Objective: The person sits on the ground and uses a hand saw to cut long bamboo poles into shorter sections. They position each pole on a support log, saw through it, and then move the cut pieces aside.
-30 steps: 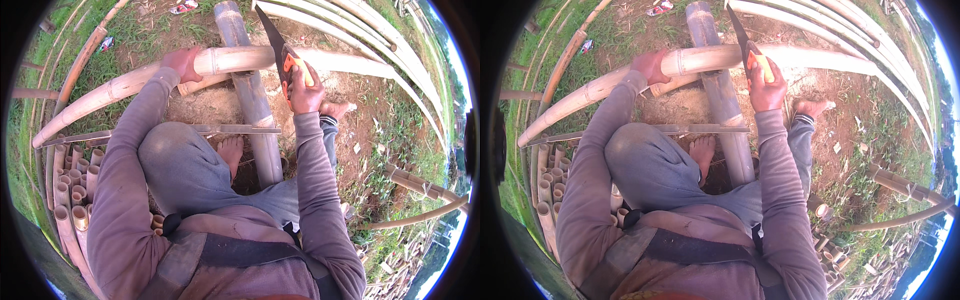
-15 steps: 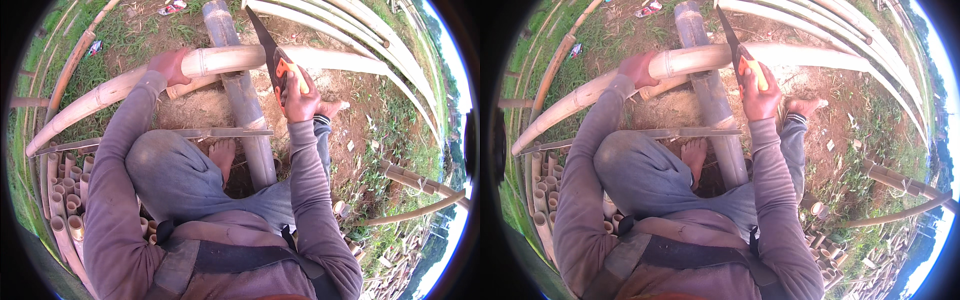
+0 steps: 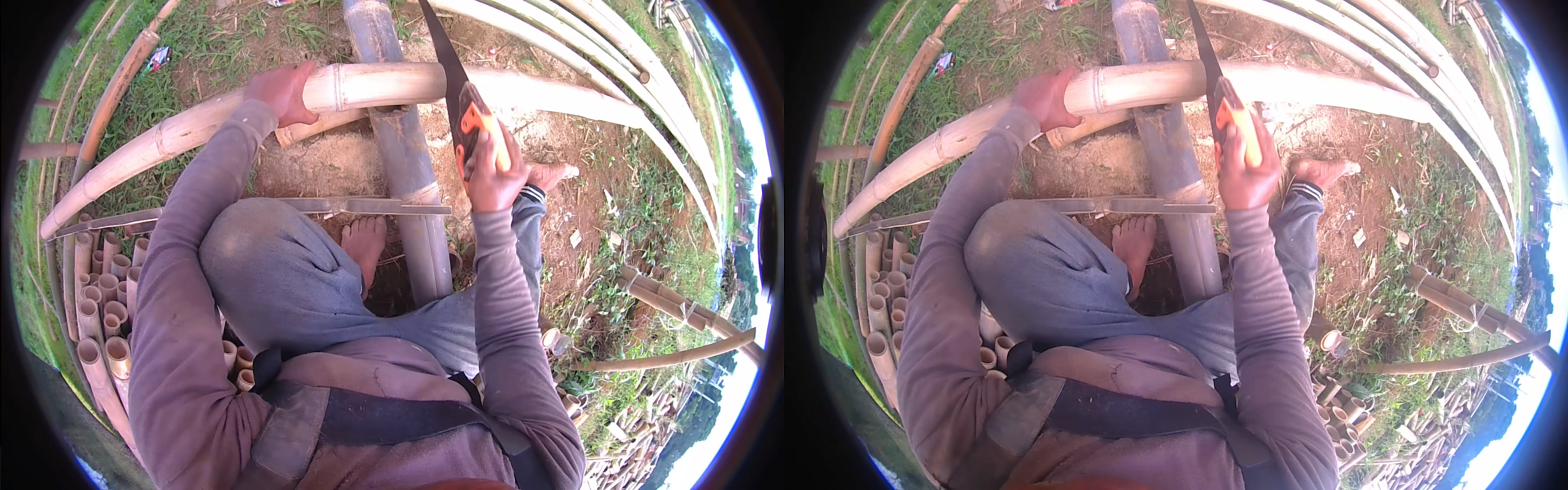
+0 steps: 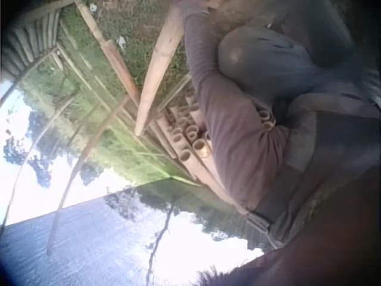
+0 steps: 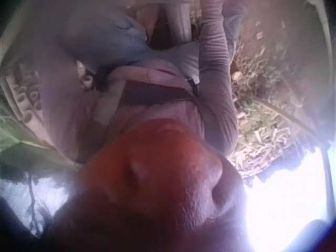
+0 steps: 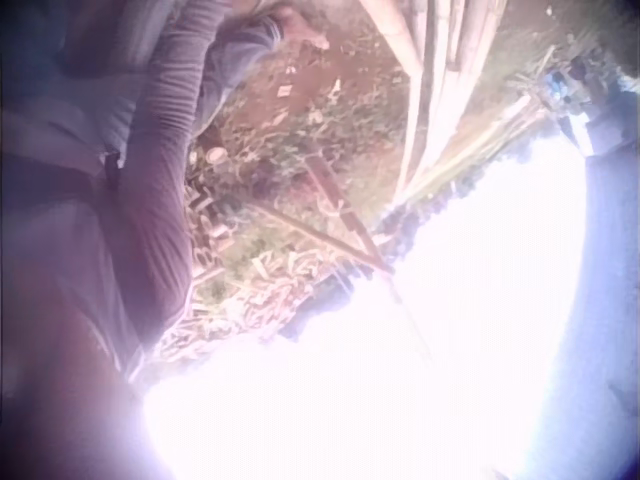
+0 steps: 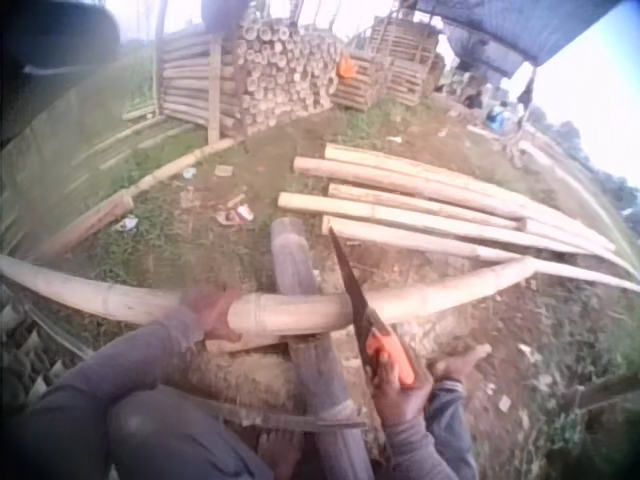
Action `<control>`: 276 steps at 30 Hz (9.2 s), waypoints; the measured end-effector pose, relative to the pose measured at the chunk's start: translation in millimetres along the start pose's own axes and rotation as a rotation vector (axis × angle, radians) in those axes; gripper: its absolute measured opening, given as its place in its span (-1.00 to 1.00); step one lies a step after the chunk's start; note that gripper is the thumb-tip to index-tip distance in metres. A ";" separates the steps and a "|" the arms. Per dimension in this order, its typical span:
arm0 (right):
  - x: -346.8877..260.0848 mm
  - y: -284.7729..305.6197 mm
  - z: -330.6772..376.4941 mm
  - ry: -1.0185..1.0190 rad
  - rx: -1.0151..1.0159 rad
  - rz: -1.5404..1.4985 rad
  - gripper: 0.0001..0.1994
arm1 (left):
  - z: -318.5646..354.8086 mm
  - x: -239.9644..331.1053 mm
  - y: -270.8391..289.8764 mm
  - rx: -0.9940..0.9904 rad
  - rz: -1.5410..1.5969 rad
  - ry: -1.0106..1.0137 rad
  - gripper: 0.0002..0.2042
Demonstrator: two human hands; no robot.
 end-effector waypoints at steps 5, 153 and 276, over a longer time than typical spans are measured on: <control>-10.2 15.6 21.7 0.144 0.022 0.093 -0.60 | 0.4 -6.8 -0.8 -0.102 -0.055 0.037 -0.01; 7.3 75.9 92.3 -0.052 0.010 -0.008 -0.75 | -6.4 -2.2 5.5 -0.034 0.054 -0.048 -0.07; 15.2 87.5 121.7 -0.209 0.018 -0.146 -0.87 | -5.8 -8.0 -5.2 -0.023 0.049 -0.019 0.04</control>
Point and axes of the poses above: each hand's wrist, its own z-axis away from the middle knuckle, its own y-axis out of the back of the hand, x = y × z, the point moved 10 cm from there along -z, towards the middle knuckle, and after that the axes turned 9 degrees about x, right-handed, at the moved point
